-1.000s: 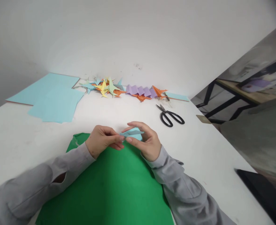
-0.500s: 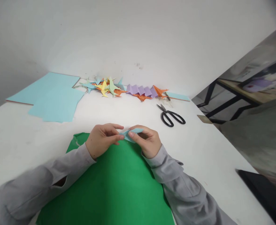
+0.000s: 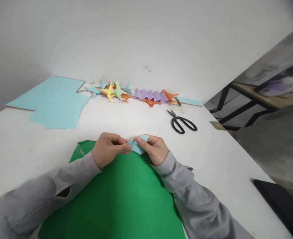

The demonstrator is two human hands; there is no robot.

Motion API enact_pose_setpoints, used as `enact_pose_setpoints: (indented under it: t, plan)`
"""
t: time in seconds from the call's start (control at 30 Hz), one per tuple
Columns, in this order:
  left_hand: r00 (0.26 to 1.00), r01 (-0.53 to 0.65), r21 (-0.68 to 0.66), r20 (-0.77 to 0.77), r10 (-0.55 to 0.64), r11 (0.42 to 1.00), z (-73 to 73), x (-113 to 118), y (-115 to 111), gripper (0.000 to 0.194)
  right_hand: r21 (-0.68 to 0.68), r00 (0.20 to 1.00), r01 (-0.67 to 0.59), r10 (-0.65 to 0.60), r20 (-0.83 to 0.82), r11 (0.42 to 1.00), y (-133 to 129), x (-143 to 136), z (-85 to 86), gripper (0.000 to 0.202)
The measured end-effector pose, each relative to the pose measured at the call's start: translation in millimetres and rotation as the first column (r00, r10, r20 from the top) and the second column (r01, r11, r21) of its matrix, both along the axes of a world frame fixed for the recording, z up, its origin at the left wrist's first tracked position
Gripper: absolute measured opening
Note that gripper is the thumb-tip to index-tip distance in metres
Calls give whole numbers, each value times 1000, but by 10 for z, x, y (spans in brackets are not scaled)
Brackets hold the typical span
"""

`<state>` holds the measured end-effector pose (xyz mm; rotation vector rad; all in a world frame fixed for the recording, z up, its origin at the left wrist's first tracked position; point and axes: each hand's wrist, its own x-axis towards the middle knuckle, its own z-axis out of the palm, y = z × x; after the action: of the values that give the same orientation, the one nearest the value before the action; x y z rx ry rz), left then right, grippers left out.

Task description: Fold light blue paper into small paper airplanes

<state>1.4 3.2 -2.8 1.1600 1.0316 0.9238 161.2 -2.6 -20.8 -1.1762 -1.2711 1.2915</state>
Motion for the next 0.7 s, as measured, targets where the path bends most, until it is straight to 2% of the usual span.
enact_pose_setpoints:
  t: [0.27, 0.47, 0.7]
  plan:
    - [997, -13, -145, 76, 24, 989, -20, 11, -5, 17, -129, 992, 128, -125, 26, 983, -11, -13, 20, 32]
    - [994, -9, -158, 105, 26, 987, 3, 10, -15, 16, -100, 981, 193, -194, 0, 976, -25, -39, 37, 38]
    - [991, -11, -224, 127, 40, 975, 45, 18, -29, 18, -72, 983, 184, -183, 26, 980, -20, -43, 3, 39]
